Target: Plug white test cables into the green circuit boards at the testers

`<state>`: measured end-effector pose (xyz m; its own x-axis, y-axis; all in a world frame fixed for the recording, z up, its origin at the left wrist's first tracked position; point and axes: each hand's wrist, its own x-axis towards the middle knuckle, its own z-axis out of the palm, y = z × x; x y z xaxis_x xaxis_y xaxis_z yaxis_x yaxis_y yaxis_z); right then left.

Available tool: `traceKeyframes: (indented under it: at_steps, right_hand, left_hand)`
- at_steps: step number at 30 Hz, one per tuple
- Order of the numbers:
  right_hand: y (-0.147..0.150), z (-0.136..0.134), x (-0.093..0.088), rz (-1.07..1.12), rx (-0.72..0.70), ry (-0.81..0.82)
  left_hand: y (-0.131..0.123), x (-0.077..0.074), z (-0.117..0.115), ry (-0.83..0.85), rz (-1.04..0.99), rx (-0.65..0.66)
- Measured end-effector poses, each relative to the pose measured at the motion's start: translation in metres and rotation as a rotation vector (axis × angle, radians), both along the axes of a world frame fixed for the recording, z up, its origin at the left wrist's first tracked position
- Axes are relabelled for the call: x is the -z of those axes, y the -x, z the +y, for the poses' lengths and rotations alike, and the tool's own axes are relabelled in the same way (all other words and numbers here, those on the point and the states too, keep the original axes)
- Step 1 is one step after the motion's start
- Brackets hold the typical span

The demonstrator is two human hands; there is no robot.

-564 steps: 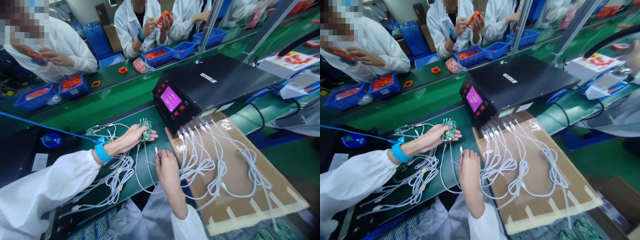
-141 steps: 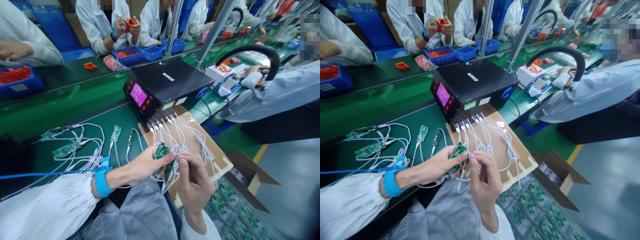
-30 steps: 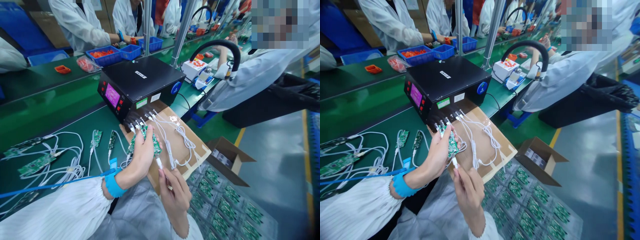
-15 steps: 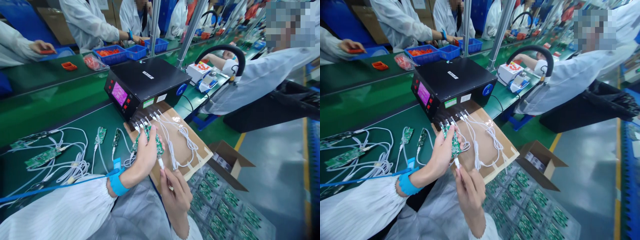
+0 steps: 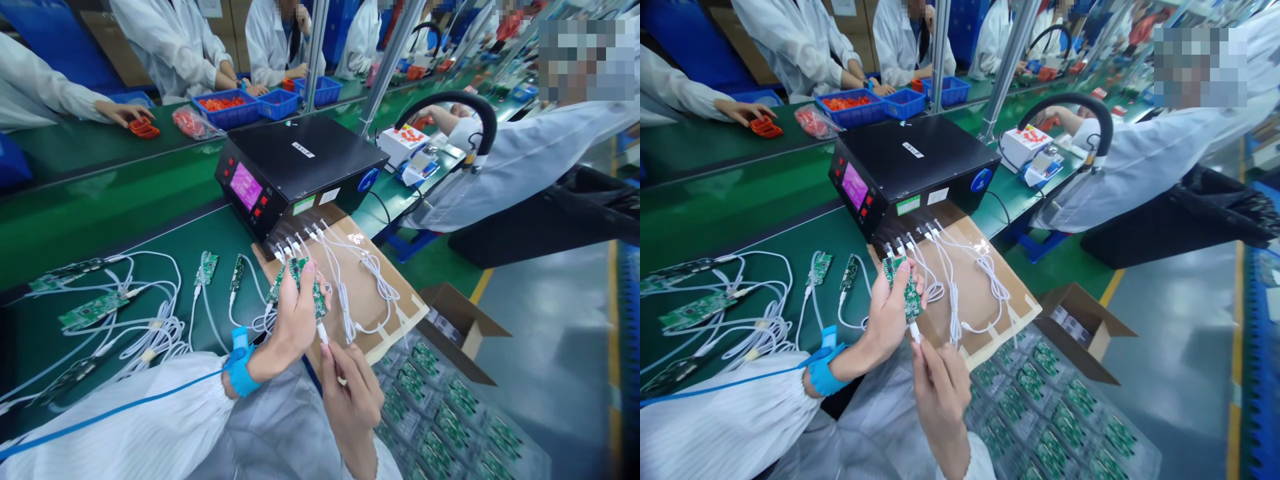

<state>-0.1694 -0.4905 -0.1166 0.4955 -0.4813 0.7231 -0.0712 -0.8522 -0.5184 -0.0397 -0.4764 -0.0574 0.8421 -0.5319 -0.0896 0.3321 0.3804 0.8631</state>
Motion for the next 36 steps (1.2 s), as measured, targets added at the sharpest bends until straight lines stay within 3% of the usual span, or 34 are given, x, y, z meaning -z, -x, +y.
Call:
traceKeyframes:
  at_steps: [13, 18, 22, 25, 28, 32, 36]
  right_hand:
    - [0.011, -0.025, -0.01, -0.053, -0.202, -0.149]
    - [0.033, -0.034, 0.001, 0.107, -0.236, -0.016]
    - [0.061, -0.051, 0.007, 0.371, -0.371, 0.202]
    - [0.075, -0.061, 0.005, 0.572, -0.55, 0.343]
    - [0.08, -0.065, 0.001, 0.651, -0.614, 0.387]
    - [0.08, -0.071, -0.001, 0.67, -0.694, 0.318]
    - [0.064, -0.083, -0.002, 0.453, -0.685, 0.088]
  left_hand:
    - [0.006, -0.011, 0.03, -0.278, -0.24, 0.094]
    - [-0.004, -0.024, 0.047, -0.398, -0.234, 0.224]
    - [-0.009, -0.03, 0.062, -0.401, -0.112, 0.261]
    - [-0.008, -0.027, 0.066, -0.328, 0.015, 0.292]
    - [-0.006, -0.02, 0.066, -0.267, 0.135, 0.305]
    - [-0.005, -0.016, 0.068, -0.219, 0.282, 0.336]
    - [-0.006, -0.015, 0.073, -0.092, 0.417, 0.33]
